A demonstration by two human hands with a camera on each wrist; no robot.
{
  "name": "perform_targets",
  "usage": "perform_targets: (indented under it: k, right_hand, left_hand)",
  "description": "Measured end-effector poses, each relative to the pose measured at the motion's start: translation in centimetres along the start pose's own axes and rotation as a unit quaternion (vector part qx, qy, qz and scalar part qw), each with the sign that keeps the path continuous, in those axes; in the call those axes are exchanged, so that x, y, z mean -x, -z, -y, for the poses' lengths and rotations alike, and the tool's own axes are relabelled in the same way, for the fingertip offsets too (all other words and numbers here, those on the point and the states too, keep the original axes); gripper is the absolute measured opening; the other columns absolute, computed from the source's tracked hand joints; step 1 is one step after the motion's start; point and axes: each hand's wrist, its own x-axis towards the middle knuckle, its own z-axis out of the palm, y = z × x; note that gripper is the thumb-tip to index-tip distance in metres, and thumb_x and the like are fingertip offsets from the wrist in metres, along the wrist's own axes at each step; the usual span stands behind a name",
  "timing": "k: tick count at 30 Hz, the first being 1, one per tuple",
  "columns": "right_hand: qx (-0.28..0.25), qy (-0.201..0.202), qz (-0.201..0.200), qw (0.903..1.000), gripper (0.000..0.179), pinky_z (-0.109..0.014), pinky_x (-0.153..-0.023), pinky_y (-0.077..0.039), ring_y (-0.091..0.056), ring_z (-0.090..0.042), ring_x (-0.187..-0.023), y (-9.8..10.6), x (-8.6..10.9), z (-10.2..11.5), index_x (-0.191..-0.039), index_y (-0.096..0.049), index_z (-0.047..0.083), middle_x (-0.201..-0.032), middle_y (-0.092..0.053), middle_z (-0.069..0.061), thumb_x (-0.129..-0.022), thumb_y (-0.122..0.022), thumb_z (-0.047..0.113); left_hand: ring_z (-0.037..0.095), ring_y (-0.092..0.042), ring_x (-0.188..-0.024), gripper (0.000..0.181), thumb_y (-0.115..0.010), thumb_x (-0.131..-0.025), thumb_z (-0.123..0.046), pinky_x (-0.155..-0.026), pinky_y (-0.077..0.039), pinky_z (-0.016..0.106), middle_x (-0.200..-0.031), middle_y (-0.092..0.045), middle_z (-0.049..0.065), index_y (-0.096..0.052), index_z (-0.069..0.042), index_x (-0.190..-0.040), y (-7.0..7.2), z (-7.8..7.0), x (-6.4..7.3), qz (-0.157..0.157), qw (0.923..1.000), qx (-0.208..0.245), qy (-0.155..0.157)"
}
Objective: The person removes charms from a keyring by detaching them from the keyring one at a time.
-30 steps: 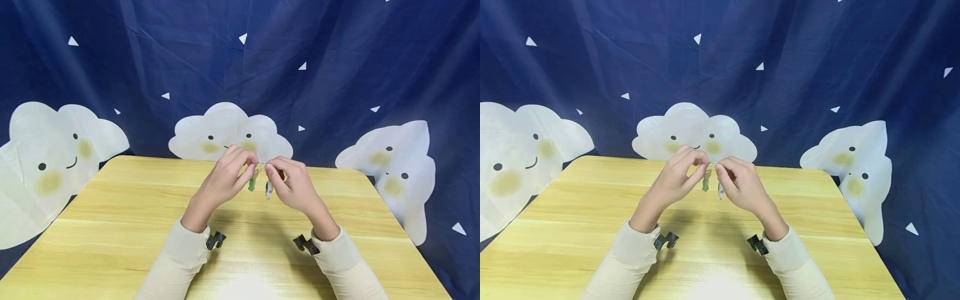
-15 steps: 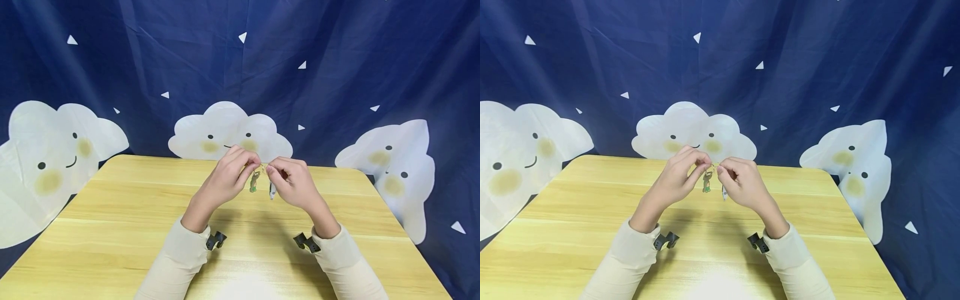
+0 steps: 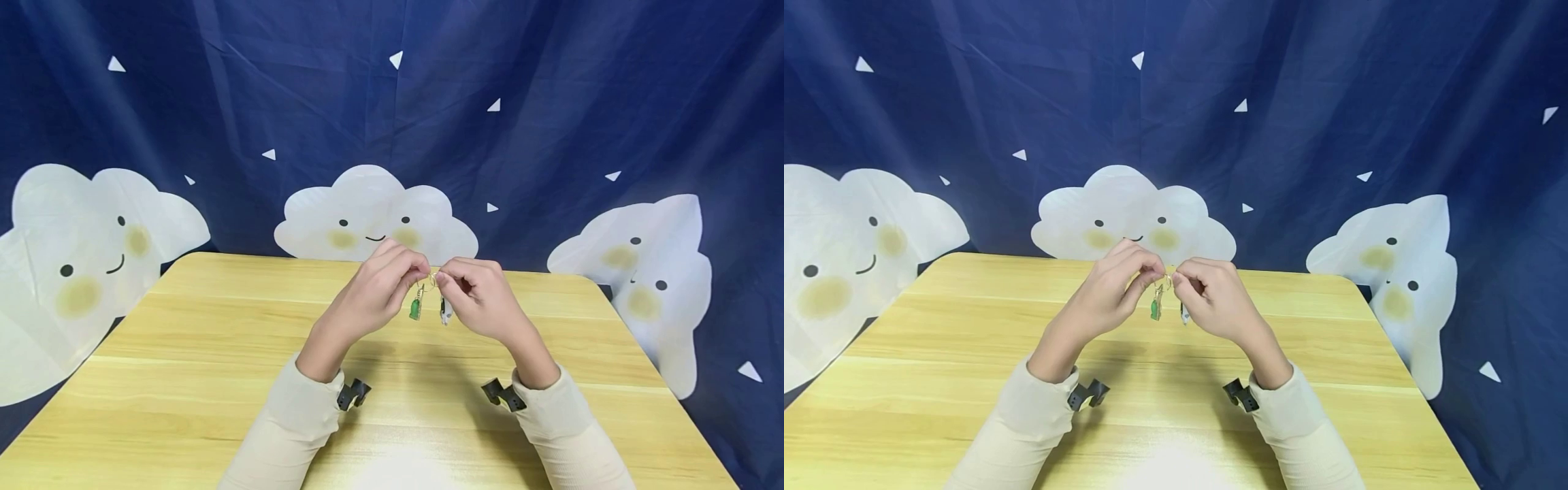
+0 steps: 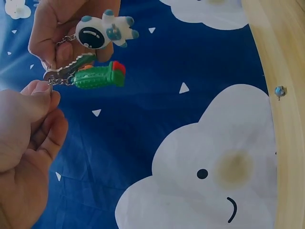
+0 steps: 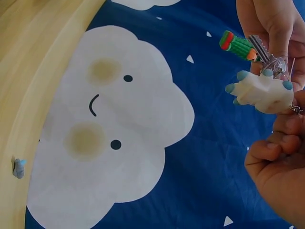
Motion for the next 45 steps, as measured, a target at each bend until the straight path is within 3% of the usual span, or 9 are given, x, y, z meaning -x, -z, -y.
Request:
perform_targets:
  k: [6, 12, 16, 21, 28, 31, 39, 45]
  right_hand:
    - [-0.007, -0.016, -0.004, 0.9998, 0.029, -0.02, -0.048, -0.029, -0.037, -0.004, -0.051, 0.14, 0.04, 0.0, -0.071, -0.059, 0.017, -0.062, -0.045, 0.011, -0.096, -0.057, 0.003]
    - [-0.007, -0.02, -0.01, 0.9997, 0.027, -0.021, -0.048, -0.028, -0.035, -0.005, -0.051, 0.33, 0.1, 0.03, -0.073, -0.062, 0.015, -0.061, -0.042, 0.01, -0.097, -0.057, 0.002]
    - [-0.007, -0.02, -0.014, 0.9997, 0.028, -0.021, -0.049, -0.028, -0.036, -0.005, -0.052, 0.39, 0.07, 0.1, -0.073, -0.062, 0.014, -0.061, -0.043, 0.01, -0.098, -0.057, 0.002]
    - [-0.008, -0.018, -0.023, 0.9995, 0.027, -0.021, -0.048, -0.028, -0.037, -0.005, -0.052, 0.49, -0.01, 0.19, -0.074, -0.064, 0.014, -0.062, -0.044, 0.01, -0.097, -0.057, 0.001]
    - [-0.007, -0.015, -0.025, 0.9996, 0.027, -0.021, -0.049, -0.029, -0.038, -0.005, -0.053, 0.5, 0.01, 0.18, -0.075, -0.064, 0.015, -0.062, -0.046, 0.01, -0.096, -0.057, 0.001]
    - [-0.007, -0.012, -0.021, 0.9997, 0.026, -0.02, -0.049, -0.029, -0.038, -0.005, -0.053, 0.45, 0.05, 0.18, -0.075, -0.064, 0.016, -0.063, -0.046, 0.01, -0.096, -0.058, 0.001]
    - [-0.006, -0.008, -0.011, 0.9999, 0.025, -0.02, -0.05, -0.03, -0.039, -0.005, -0.054, 0.38, 0.06, 0.26, -0.075, -0.063, 0.014, -0.064, -0.048, 0.01, -0.095, -0.058, 0.001]
    - [-0.006, 0.003, -0.004, 1.0, 0.026, -0.019, -0.05, -0.031, -0.039, -0.005, -0.054, 0.22, 0.02, 0.29, -0.073, -0.06, 0.016, -0.064, -0.047, 0.01, -0.095, -0.058, 0.002]
  left_hand:
    - [0.019, -0.053, -0.088, 0.001, -0.064, -0.1, -0.005, -0.079, -0.044, 0.027, -0.092, -0.067, 0.002, -0.065, -0.005, -0.1, -0.09, -0.13, 0.08, -0.008, 0.9994, 0.015, 0.031]
    - [0.015, -0.059, -0.087, 0.011, -0.067, -0.1, -0.011, -0.076, -0.048, 0.03, -0.09, -0.068, 0.002, -0.069, -0.004, -0.108, -0.37, -0.17, 0.24, -0.014, 0.9923, 0.043, 0.115]
    - [0.011, -0.061, -0.087, 0.012, -0.064, -0.102, -0.016, -0.079, -0.05, 0.03, -0.091, -0.07, -0.003, -0.072, -0.007, -0.105, -0.38, 0.11, 0.44, 0.005, 0.9826, 0.069, 0.172]
    - [0.008, -0.065, -0.084, 0.013, -0.064, -0.102, -0.016, -0.076, -0.054, 0.029, -0.091, -0.071, -0.005, -0.075, -0.01, -0.102, -0.42, 0.52, 0.69, 0.029, 0.9713, 0.121, 0.203]
    - [0.012, -0.066, -0.083, 0.01, -0.066, -0.101, -0.015, -0.078, -0.054, 0.031, -0.09, -0.071, -0.004, -0.074, -0.009, -0.102, -0.38, 0.61, 0.83, 0.043, 0.9435, 0.202, 0.259]
    - [0.014, -0.067, -0.082, 0.01, -0.066, -0.101, -0.014, -0.075, -0.054, 0.032, -0.091, -0.072, -0.001, -0.073, -0.008, -0.102, -0.32, 0.53, 0.82, 0.04, 0.9366, 0.222, 0.268]
    - [0.014, -0.063, -0.078, 0.008, -0.063, -0.103, -0.014, -0.073, -0.05, 0.03, -0.089, -0.072, -0.003, -0.07, -0.009, -0.103, -0.37, 0.43, 0.67, 0.029, 0.9407, 0.22, 0.257]
    - [0.011, -0.064, -0.083, 0.012, -0.061, -0.105, -0.015, -0.08, -0.054, 0.03, -0.089, -0.07, -0.003, -0.068, -0.005, -0.105, -0.33, 0.22, 0.5, 0.031, 0.9541, 0.174, 0.242]
